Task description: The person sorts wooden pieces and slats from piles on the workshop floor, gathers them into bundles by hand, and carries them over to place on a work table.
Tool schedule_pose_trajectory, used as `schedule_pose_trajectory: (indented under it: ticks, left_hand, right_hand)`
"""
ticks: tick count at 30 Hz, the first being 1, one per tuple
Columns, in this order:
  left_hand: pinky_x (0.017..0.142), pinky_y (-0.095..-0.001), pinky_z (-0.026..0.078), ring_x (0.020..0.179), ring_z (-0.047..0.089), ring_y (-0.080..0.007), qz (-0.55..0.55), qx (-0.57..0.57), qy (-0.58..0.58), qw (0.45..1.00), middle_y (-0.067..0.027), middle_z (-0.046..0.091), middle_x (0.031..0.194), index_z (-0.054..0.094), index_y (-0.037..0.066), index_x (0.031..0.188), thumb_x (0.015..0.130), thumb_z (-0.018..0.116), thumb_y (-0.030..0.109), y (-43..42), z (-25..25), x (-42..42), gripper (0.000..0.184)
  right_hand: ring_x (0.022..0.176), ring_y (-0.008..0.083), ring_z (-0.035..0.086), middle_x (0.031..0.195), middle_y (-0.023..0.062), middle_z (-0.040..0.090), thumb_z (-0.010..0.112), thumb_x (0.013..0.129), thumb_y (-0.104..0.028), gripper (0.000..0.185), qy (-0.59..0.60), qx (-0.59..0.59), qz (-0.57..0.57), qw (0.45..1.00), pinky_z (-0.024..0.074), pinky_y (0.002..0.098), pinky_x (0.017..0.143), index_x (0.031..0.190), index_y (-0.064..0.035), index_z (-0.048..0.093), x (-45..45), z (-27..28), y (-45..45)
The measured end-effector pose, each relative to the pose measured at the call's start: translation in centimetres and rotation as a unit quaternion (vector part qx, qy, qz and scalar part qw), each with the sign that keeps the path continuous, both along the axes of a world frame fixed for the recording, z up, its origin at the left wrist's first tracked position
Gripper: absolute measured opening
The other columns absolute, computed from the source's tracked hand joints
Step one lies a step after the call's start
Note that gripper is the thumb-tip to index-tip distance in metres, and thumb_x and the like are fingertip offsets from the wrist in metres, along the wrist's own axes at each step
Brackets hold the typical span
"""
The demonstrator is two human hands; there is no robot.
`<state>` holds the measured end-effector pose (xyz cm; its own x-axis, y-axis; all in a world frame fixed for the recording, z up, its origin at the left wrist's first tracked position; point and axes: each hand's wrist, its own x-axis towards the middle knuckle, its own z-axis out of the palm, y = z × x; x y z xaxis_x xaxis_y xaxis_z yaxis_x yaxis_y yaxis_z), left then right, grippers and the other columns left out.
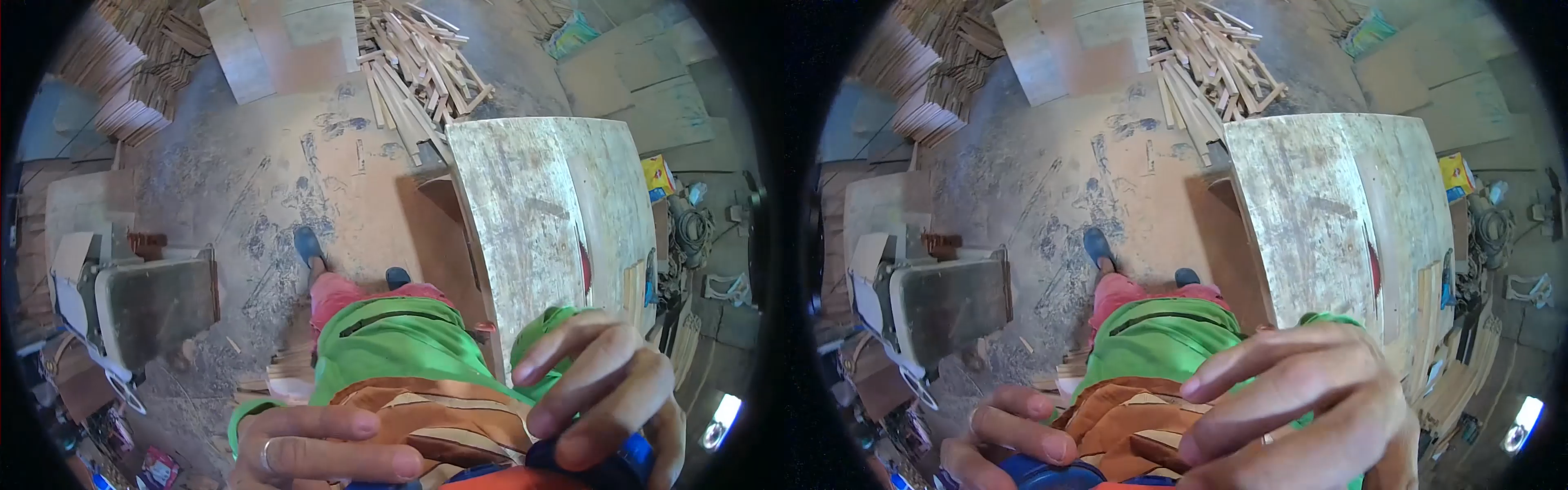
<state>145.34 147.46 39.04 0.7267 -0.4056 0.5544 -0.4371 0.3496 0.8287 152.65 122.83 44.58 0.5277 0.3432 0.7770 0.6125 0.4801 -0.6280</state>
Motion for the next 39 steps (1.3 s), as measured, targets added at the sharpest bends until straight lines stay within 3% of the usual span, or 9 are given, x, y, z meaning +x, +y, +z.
schedule_pose_trajectory:
  ticks: [3,10,16,28,39]
  left_hand:
    - [0.094,-0.0440,0.049,0.105,0.065,-0.0310,-0.042,-0.011,0.006,0.999,-0.0214,0.065,0.121,0.060,0.005,0.132,0.097,0.063,0.027,5.4,-1.1,4.9,0.041]
    - [0.095,-0.0445,0.049,0.106,0.065,-0.0311,-0.034,0.030,0.056,0.997,-0.0218,0.064,0.123,0.060,0.006,0.133,0.096,0.064,0.027,18.8,0.7,13.9,0.042]
    - [0.096,-0.0450,0.048,0.107,0.065,-0.0311,-0.048,0.043,0.090,0.994,-0.0222,0.063,0.125,0.060,0.006,0.133,0.096,0.065,0.027,23.7,-0.4,21.7,0.043]
    - [0.097,-0.0458,0.048,0.108,0.064,-0.0313,-0.242,0.051,0.035,0.968,-0.0230,0.061,0.128,0.060,0.007,0.134,0.094,0.067,0.026,18.0,1.6,42.4,0.045]
    - [0.098,-0.0466,0.047,0.110,0.063,-0.0315,-0.341,0.060,0.069,0.936,-0.0237,0.059,0.132,0.059,0.008,0.135,0.093,0.069,0.026,9.9,3.9,55.0,0.047]
  right_hand:
    - [0.084,0.0247,0.063,0.094,0.0125,0.068,0.065,0.096,-0.035,0.034,0.024,-0.007,-0.051,0.998,0.0524,0.0451,0.078,0.130,-0.0345,0.061,3.1,-0.3,5.3]
    - [0.084,0.0268,0.062,0.097,0.0146,0.067,0.066,0.095,-0.031,0.031,0.037,0.000,-0.053,0.998,0.0526,0.0456,0.077,0.125,-0.0297,0.062,11.4,-1.4,16.2]
    - [0.083,0.0285,0.061,0.099,0.0164,0.065,0.067,0.094,-0.027,0.027,0.061,-0.007,-0.081,0.995,0.0528,0.0461,0.076,0.121,-0.0255,0.062,17.7,-2.5,19.7]
    - [0.083,0.0320,0.060,0.103,0.0200,0.062,0.068,0.093,-0.020,0.021,-0.034,-0.039,-0.006,0.999,0.0532,0.0470,0.074,0.113,-0.0172,0.064,29.9,-4.8,15.1]
    - [0.086,0.0341,0.059,0.107,0.0219,0.060,0.070,0.092,-0.016,0.018,-0.085,-0.087,0.059,0.991,0.0531,0.0461,0.076,0.109,-0.0100,0.065,40.8,-4.0,6.2]
